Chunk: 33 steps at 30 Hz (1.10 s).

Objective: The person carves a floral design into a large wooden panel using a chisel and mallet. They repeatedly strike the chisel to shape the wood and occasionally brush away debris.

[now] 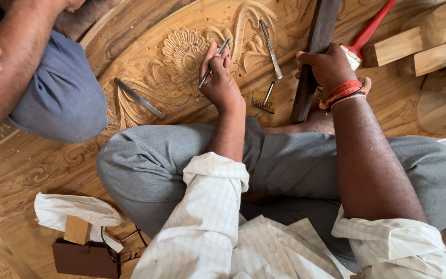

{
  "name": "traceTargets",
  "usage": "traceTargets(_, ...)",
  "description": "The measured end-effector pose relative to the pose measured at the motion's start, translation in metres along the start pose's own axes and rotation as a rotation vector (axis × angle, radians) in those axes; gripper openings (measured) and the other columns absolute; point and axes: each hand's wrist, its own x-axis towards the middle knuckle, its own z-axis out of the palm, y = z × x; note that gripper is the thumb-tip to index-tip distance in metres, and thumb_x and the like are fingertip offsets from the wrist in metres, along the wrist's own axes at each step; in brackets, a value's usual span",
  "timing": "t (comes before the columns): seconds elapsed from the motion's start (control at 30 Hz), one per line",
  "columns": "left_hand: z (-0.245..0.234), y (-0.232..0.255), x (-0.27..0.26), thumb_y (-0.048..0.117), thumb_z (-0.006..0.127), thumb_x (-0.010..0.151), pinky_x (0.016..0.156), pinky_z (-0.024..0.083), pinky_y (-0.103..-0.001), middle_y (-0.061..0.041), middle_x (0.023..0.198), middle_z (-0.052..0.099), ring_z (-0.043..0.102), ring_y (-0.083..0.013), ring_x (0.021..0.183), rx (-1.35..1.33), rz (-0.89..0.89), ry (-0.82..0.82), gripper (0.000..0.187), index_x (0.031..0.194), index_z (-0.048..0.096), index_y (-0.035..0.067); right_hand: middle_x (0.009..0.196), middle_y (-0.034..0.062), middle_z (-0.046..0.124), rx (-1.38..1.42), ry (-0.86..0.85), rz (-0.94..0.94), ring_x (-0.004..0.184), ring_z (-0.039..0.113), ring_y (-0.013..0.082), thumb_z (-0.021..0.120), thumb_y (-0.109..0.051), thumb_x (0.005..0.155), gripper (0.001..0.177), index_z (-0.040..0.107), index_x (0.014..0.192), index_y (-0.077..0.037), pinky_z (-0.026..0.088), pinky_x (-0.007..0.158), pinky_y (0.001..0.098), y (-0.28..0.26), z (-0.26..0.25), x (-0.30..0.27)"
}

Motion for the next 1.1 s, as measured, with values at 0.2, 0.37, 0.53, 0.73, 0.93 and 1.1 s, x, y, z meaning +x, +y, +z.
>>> traceTargets(0.2, 0.01, 0.028, 0.03, 0.007, 0.061, 0.101, 0.071, 0.06, -0.029, -0.022, 0.108, 0.068, 0.071, -0.0258, 0.092, 0.197, -0.047, -0.039, 0.045, 0.144, 0.047, 0.005, 0.093, 0.0087, 0.072, -0.18, 0.049, 0.025, 0.076, 0.069, 0.0184, 0.079, -0.031, 0.091, 0.046, 0.062, 0.118, 0.002, 0.056, 0.06, 0.0328, 0.002, 0.0, 0.002)
traceTargets(0.37, 0.003, 0.047, 0.066, 0.004, 0.065, 0.103, 0.069, 0.062, -0.024, -0.021, 0.103, 0.072, 0.071, -0.0192, 0.086, 0.264, -0.042, -0.195, 0.013, 0.11, 0.07, -0.006, 0.1, 0.0065, 0.071, -0.118, 0.027, 0.06, 0.081, 0.07, 0.0159, 0.079, -0.032, 0.088, 0.047, 0.061, 0.119, -0.001, 0.061, 0.064, 0.0317, 0.003, 0.002, 0.003)
traceTargets(0.53, -0.007, 0.045, 0.06, -0.013, 0.063, 0.086, 0.069, 0.064, -0.026, -0.019, 0.107, 0.073, 0.075, -0.0152, 0.092, 0.193, -0.197, -0.182, 0.015, 0.088, 0.063, 0.002, 0.098, 0.0079, 0.068, -0.147, 0.037, 0.08, 0.08, 0.068, 0.0189, 0.079, -0.032, 0.089, 0.046, 0.061, 0.12, -0.002, 0.059, 0.061, 0.0339, 0.006, 0.002, 0.007)
traceTargets(0.73, 0.002, 0.066, 0.078, -0.016, 0.066, 0.092, 0.067, 0.057, -0.028, -0.019, 0.116, 0.07, 0.063, -0.0187, 0.083, 0.25, -0.159, -0.417, 0.024, 0.094, 0.055, 0.005, 0.091, 0.0045, 0.071, 0.055, -0.046, 0.095, 0.072, 0.069, 0.0154, 0.077, -0.017, 0.085, 0.036, 0.064, 0.115, -0.003, 0.061, 0.058, 0.033, 0.006, -0.001, 0.006)
traceTargets(0.93, 0.007, 0.12, 0.092, 0.011, 0.07, 0.103, 0.067, 0.065, -0.03, -0.007, 0.112, 0.078, 0.076, -0.0185, 0.09, 1.394, 0.506, -1.089, 0.019, 0.122, 0.07, 0.016, 0.084, 0.0013, 0.071, 0.147, -0.053, -0.041, 0.069, 0.067, 0.0119, 0.082, -0.019, 0.089, 0.023, 0.07, 0.101, -0.004, 0.058, 0.06, 0.0295, -0.011, -0.012, -0.009)
traceTargets(1.1, 0.004, 0.132, 0.083, 0.008, 0.069, 0.098, 0.083, 0.066, -0.032, -0.011, 0.119, 0.074, 0.073, -0.0229, 0.11, 1.383, 1.528, -1.501, 0.037, 0.134, 0.067, 0.014, 0.079, 0.0053, 0.067, 0.545, -0.113, 0.118, 0.059, 0.064, 0.0161, 0.076, -0.03, 0.096, 0.029, 0.064, 0.102, -0.004, 0.056, 0.055, 0.0311, -0.046, -0.011, -0.037)
